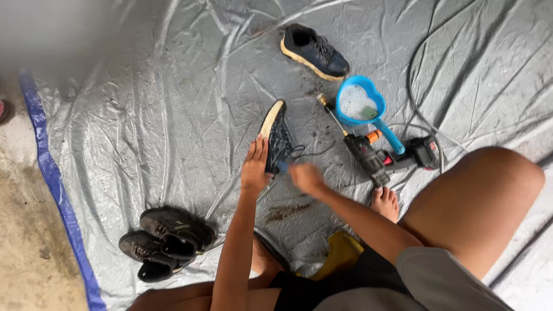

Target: The person cleans a dark sneaker using a power drill with a brush attachment, then switches to a manual toothbrush to scrub the shoe's surface. The person dips the toothbrush into a blue container of soapy water and scrubs the shoe repeatedly.

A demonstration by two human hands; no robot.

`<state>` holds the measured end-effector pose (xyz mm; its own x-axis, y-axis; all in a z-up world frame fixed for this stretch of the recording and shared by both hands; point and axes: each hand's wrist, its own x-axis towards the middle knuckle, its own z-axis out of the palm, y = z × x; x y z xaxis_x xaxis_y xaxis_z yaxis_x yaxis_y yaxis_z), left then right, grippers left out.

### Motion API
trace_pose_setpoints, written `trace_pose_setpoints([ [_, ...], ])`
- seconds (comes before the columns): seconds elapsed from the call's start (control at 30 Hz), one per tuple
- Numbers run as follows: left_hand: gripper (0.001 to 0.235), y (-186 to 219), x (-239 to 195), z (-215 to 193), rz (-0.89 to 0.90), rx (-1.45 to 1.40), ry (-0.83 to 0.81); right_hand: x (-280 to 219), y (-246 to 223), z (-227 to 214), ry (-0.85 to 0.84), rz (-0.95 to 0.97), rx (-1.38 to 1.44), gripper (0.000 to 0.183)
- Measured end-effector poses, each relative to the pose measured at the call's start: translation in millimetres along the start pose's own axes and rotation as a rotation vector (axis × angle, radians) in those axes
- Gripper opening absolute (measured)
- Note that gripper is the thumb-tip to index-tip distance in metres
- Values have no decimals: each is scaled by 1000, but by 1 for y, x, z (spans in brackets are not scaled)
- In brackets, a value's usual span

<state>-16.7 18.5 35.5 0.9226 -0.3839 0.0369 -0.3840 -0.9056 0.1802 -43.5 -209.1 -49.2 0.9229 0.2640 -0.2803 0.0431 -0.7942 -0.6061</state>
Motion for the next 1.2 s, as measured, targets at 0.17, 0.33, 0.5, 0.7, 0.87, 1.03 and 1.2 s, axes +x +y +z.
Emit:
trace_pose_setpoints([
  [0.17, 152, -2, 0, 11, 17, 38, 34, -14, -15, 0, 149, -92, -75, 18],
  [0.33, 154, -6, 9, 7, 46, 7, 41, 30, 15, -11, 217, 51, -116, 18],
  [0.5, 153, -7, 5, 5, 41, -2, 43, 30, 32, -7, -67, -251, 235, 14],
  [0.7, 153, -8, 2, 16, 71, -2, 27, 15, 25, 2, -120, -217, 303, 23],
  [0.87, 151, -13, 1, 7, 61, -47, 17, 69, 78, 1, -353, -247, 417, 25],
  [1.03, 150, -9, 3, 10, 53, 20, 30, 20, 26, 9, -106, -306, 307, 27],
  [1.2, 153, -22, 2, 13, 119, -67, 19, 16, 36, -122, -403, -119, 249, 30],
])
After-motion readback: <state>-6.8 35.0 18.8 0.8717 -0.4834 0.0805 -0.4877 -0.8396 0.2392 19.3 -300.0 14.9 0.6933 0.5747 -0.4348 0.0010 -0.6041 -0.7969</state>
